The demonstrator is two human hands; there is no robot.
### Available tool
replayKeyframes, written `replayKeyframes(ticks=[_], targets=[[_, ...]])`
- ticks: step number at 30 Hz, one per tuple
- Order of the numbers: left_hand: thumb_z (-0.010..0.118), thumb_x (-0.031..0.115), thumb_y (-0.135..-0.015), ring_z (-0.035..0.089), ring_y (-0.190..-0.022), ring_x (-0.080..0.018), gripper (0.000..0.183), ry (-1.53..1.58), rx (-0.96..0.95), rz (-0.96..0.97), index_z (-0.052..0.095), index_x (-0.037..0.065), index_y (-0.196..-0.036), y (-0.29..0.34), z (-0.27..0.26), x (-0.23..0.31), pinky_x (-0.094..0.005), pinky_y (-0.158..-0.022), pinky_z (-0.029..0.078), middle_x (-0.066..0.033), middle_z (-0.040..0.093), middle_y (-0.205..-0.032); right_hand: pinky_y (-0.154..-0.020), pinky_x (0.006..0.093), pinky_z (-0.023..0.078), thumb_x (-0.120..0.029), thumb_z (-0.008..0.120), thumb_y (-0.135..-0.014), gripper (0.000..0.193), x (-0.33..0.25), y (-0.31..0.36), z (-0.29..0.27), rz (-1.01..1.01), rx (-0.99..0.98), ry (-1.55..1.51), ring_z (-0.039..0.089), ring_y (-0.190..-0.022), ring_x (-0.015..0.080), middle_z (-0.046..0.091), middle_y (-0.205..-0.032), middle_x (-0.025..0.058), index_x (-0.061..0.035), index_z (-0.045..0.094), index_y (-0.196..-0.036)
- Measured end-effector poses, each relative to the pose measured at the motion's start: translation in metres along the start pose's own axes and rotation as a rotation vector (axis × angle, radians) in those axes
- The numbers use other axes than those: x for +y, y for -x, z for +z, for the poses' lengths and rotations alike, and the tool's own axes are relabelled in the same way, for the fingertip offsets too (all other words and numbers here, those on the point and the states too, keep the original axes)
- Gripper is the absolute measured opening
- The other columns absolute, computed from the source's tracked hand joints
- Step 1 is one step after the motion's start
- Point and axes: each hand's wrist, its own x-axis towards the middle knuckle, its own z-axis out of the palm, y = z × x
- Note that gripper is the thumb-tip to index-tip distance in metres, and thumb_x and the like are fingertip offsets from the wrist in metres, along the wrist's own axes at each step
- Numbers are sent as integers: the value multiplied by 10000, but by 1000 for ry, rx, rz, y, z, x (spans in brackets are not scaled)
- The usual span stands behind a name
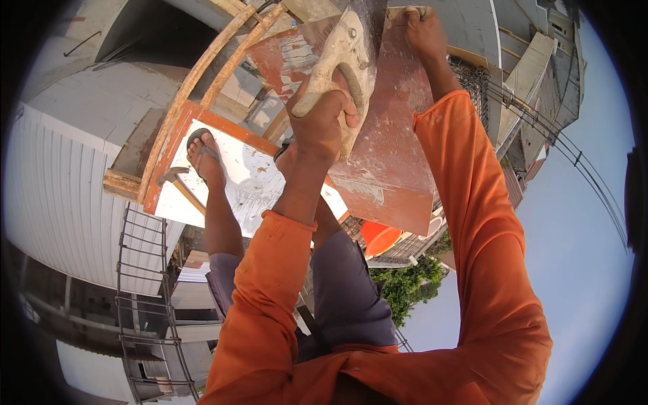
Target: The person saws a wooden board with a hand saw while squatting on a framing structure and then repositions the board by hand.
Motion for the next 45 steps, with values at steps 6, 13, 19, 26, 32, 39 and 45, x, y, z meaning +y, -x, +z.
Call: replayKeyframes(ticks=[6,13,19,26,32,39,45], targets=[[453,-53,-732,521,-494,-141,97,8,15,138,549,-50,-741,54,-16,7,-284,-489,453,-100,565,-638,-770,467,450,-465,512,-878,448,6,-19,-6,6,59,15,571,-913,431,617,-929,224,-30,541,-981],[455,39,-801,519,-559,-179,130,121,2,-107,543,-16,-722,-26,26,21,-284,-609,465,-88,541,-633,-758,467,448,-453,518,-872,429,2,-12,-4,-31,70,2,568,-896,421,612,-913,217,-36,543,-969],[445,49,-791,514,-553,-182,162,347,-83,-137,522,-28,-911,66,-29,11,-336,-649,507,-102,538,-637,-749,467,447,-443,522,-866,413,15,-1,-11,-85,111,80,566,-882,413,607,-900,211,-41,546,-959],[468,96,-805,509,-553,-216,115,13,-78,-191,537,6,-783,-51,20,34,-364,-616,463,-103,536,-659,-737,467,445,-431,527,-860,395,8,-12,-4,-189,174,113,564,-865,403,602,-885,205,-46,548,-948],[420,46,-774,543,-532,-236,188,400,-164,-203,513,18,-935,81,-27,31,-383,-579,492,-136,554,-649,-727,467,443,-420,531,-855,379,38,-20,-11,-302,263,256,562,-850,395,598,-872,199,-51,550,-938],[432,102,-828,514,-623,-223,101,-154,-175,-104,521,53,-830,-90,54,14,-386,-691,462,-89,531,-701,-716,466,441,-408,536,-849,360,27,-43,-8,-455,345,265,560,-833,385,593,-857,192,-57,553,-926],[415,59,-825,518,-527,-238,176,411,-201,-183,502,14,-971,77,-29,16,-407,-627,481,-125,561,-710,-706,466,439,-398,541,-843,344,53,-31,0,-434,354,364,558,-819,377,588,-843,186,-62,555,-916]])
